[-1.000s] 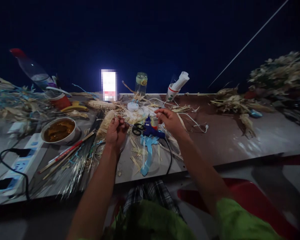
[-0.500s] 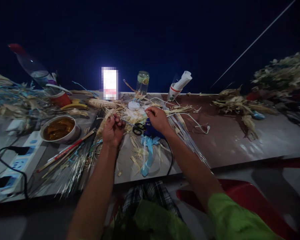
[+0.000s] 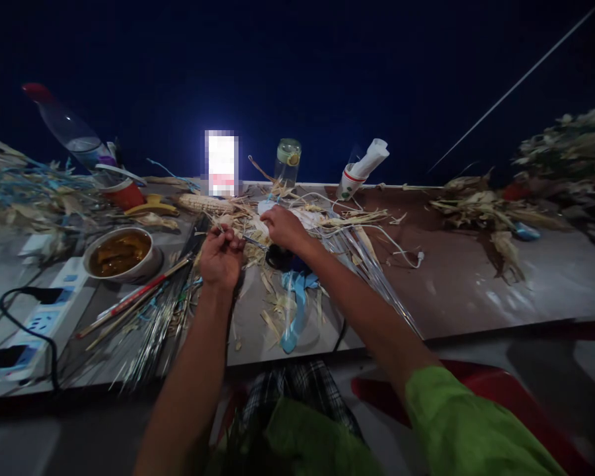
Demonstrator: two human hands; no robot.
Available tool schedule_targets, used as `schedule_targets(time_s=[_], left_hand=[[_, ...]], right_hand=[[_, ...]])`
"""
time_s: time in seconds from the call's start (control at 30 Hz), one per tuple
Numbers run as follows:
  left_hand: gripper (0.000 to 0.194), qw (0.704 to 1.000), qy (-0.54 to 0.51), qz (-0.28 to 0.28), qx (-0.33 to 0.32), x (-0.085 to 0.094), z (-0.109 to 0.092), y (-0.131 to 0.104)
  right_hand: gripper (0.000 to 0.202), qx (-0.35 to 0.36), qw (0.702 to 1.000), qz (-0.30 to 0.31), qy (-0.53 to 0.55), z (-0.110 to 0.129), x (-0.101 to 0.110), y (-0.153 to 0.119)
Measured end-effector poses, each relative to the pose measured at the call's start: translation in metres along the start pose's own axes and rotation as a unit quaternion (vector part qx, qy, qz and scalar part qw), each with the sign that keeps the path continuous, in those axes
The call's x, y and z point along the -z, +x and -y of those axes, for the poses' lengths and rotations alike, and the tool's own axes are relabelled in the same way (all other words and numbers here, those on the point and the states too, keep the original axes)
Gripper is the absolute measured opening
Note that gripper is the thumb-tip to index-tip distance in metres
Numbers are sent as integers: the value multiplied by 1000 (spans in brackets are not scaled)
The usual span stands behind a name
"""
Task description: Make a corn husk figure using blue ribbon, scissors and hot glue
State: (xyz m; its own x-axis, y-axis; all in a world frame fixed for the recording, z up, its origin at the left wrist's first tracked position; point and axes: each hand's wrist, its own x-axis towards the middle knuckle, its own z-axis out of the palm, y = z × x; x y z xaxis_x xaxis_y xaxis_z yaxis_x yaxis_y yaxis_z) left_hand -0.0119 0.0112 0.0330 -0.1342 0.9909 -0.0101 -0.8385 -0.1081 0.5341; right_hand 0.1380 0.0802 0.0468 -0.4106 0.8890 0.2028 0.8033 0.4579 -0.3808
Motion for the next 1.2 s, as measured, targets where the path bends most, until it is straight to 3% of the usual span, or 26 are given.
schedule_targets(time_s=[0.13, 0.23, 0.4, 0.57, 0.63, 0.7, 0.77, 0.83, 0.93, 1.03, 1.2], left_hand=[[16, 1000, 18, -15, -19, 1, 3, 2], [18, 998, 49, -32, -25, 1, 4, 3], [20, 997, 65, -32, -30, 3, 6, 4], [23, 996, 77, -40, -27, 2, 7, 4], [23, 996, 79, -43, -27, 1, 8, 4], [24, 996, 76, -41, -27, 0, 11, 3], [25, 997, 70, -38, -23, -1, 14, 3], [24, 997, 74, -34, -13, -1, 18, 2], [23, 995, 94, -27, 13, -1, 22, 0], [22, 993, 112, -20, 36, -1, 25, -2], [26, 988, 138, -4, 68, -4, 31, -5]], right_hand=[[28, 45, 989, 120, -70, -1, -18, 24], [26, 60, 982, 154, -88, -2, -28, 32], [18, 69, 984, 124, -106, -3, -28, 35], [15, 34, 992, 83, -88, -9, -2, 39], [9, 8, 998, 47, -28, -8, 9, 37], [6, -37, 993, 13, 110, -4, 16, 27], [9, -98, 949, 3, 299, 2, 18, 10], [13, -162, 868, 6, 470, 9, 16, -10], [20, -202, 777, -7, 597, 18, 10, -35], [22, -210, 737, -40, 641, 23, 4, -47], [24, -219, 717, -98, 655, 28, -10, -52]])
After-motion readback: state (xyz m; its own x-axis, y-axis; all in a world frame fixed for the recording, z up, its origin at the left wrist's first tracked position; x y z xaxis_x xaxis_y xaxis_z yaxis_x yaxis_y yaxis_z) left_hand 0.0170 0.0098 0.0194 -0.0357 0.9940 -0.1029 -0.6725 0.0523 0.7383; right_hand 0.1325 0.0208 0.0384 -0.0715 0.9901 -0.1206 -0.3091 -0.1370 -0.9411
